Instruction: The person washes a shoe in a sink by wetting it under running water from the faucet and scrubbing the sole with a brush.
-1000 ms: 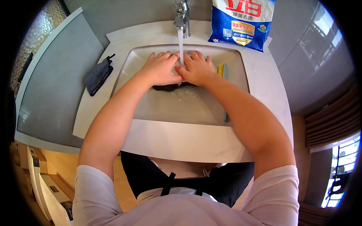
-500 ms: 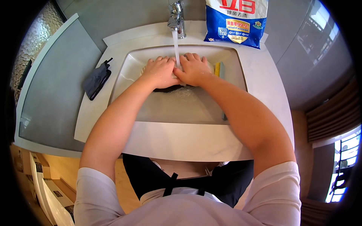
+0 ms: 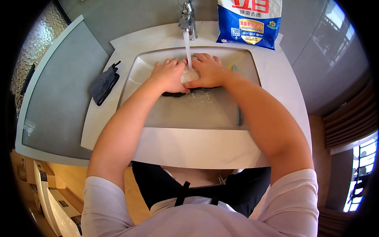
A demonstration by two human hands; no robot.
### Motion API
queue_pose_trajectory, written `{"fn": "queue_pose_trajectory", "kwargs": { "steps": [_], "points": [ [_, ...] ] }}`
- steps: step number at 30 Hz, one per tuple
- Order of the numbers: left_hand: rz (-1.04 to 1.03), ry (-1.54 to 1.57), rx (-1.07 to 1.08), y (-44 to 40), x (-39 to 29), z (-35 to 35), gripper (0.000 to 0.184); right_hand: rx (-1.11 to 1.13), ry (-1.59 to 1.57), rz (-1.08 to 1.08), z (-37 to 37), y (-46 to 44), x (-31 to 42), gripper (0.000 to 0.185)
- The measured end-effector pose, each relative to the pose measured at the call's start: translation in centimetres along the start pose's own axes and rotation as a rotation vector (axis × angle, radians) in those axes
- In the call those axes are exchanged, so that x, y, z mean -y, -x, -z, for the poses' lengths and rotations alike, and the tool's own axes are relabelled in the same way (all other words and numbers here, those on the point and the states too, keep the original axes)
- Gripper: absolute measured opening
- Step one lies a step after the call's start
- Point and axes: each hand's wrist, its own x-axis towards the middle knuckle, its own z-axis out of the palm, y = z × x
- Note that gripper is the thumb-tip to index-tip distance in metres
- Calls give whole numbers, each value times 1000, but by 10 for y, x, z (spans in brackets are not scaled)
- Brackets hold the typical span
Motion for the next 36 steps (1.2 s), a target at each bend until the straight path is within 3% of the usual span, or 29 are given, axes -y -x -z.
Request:
{"fn": "queue_pose_trajectory", "kwargs": {
  "steps": [5, 9, 14, 17, 26, 36],
  "points": [
    [60, -72, 34, 3, -2, 4, 107, 147, 0, 1, 16, 7, 8, 116],
    [74, 25, 90, 3, 4, 9, 98, 165, 6, -7, 16, 8, 9, 116],
    [82, -14, -8, 4, 6, 14, 82, 50, 33, -45, 19, 5, 15, 98],
    [73, -52, -109, 6, 4, 16, 86, -48, 95, -50, 21, 4, 19, 88],
    [68, -60, -209, 5, 3, 14, 80, -191, 195, -41, 20, 4, 21, 87],
    [71, -79, -293, 4, 4, 11, 77, -161, 244, -100, 25, 3, 29, 87]
  ]
}}
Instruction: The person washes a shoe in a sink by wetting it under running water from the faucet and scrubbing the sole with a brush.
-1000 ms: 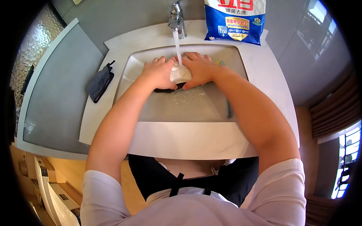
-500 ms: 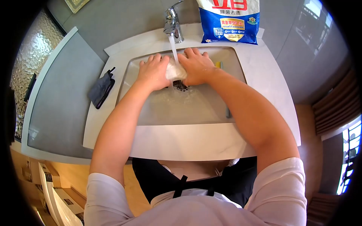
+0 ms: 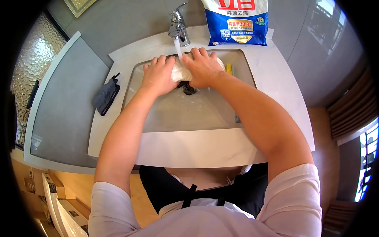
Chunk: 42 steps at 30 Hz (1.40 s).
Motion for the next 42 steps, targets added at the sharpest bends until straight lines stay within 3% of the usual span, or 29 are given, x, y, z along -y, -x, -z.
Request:
{"fn": "queue_pose_trajectory", "kwargs": {
  "steps": [5, 18, 20, 33, 36, 38, 42],
  "points": [
    [3, -2, -8, -1, -1, 1, 77, -97, -11, 21, -4, 0, -1, 84],
    [-18, -4, -51, -2, 1, -1, 74, -111, -22, 19, -1, -1, -1, 80],
    [-45, 51, -119, -1, 2, -1, 62, -96, -27, 5, 0, -1, 0, 78],
    [-57, 56, -137, -2, 2, -4, 62, -121, -40, 7, 0, 0, -2, 75],
    [-52, 23, -94, -5, 5, -4, 64, -103, -10, 44, -5, 1, -8, 81],
    [-78, 42, -51, -3, 9, -3, 86, -171, -44, 69, -11, 1, -9, 88],
    [-96, 86, -35, 5, 19, -1, 94, -155, -100, 101, -15, 3, -16, 91]
  ]
}}
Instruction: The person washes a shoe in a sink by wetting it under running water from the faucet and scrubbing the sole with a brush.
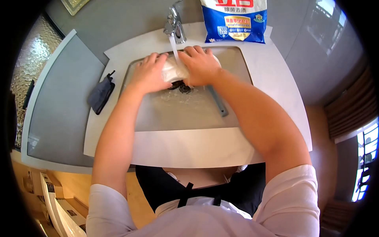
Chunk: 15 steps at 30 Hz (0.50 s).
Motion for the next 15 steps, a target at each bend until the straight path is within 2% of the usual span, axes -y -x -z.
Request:
{"fn": "queue_pose_trajectory", "kwargs": {
  "steps": [3, 6, 15],
  "points": [
    [109, 68, 243, -1, 11, 6, 94, 48, -39, 4, -4, 0, -5, 89],
    [140, 91, 250, -4, 15, 3, 99, 61, -63, -12, -7, 0, -5, 89],
    [141, 147, 268, 0, 11, 6, 95, 155, -52, -97, -9, 10, -1, 92]
  ]
}}
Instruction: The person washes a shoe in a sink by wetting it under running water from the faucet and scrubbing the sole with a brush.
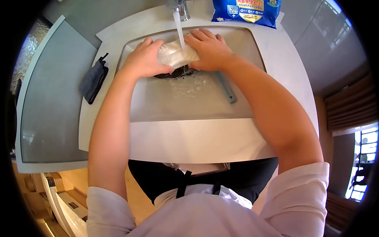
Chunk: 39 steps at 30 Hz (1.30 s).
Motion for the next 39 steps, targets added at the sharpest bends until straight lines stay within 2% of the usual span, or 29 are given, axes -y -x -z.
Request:
{"fn": "queue_pose_trajectory", "kwargs": {
  "steps": [5, 8, 12, 18, 20, 21, 23, 24, 26, 27, 28, 29, 33, 35, 37, 39],
  "points": [
    [-31, 131, 26, -7, 10, -24, 101, 126, -58, -56, -3, 3, -9, 92],
    [-28, 62, 22, -10, 6, -28, 106, 157, -93, -73, -7, 4, -13, 92],
    [17, 122, 56, -12, 4, -20, 104, 141, -95, -65, -3, 4, -12, 95],
    [66, 146, 54, -14, 2, -13, 100, 190, -17, -318, 24, -1, -2, 106],
    [100, 143, 99, -15, -1, -9, 91, 358, 59, -483, 35, -5, 0, 100],
    [71, 144, 99, -17, 0, -10, 91, 350, 67, -510, 34, -4, -7, 100],
    [57, 167, 33, -15, 6, -14, 88, 464, 185, -479, 30, -9, -18, 79],
    [64, 158, -12, -11, 6, -12, 85, 440, 214, -459, 37, -10, -12, 79],
    [56, 121, -33, -10, 8, -4, 79, 619, 215, -500, 49, 0, 1, 61],
    [63, 103, -31, -8, 7, 0, 78, 587, 229, -493, 58, -3, 6, 61],
    [36, 80, -139, -6, 10, -4, 75, 683, 166, -607, 62, -1, 12, 58],
    [37, 77, -138, -3, 12, -3, 75, 787, 95, -729, 62, 4, 20, 54],
    [51, 16, -169, 1, 11, 3, 72, 809, 19, -729, 50, 19, 48, 49],
    [107, 62, -35, 2, 12, 8, 90, 706, 152, -526, 30, 29, 58, 36],
    [111, 72, -28, 2, 14, 5, 92, 699, 167, -500, -4, 34, 33, 35],
    [126, 80, -26, -1, 18, 3, 94, 689, 183, -463, -1, 27, 23, 35]
  ]
}}
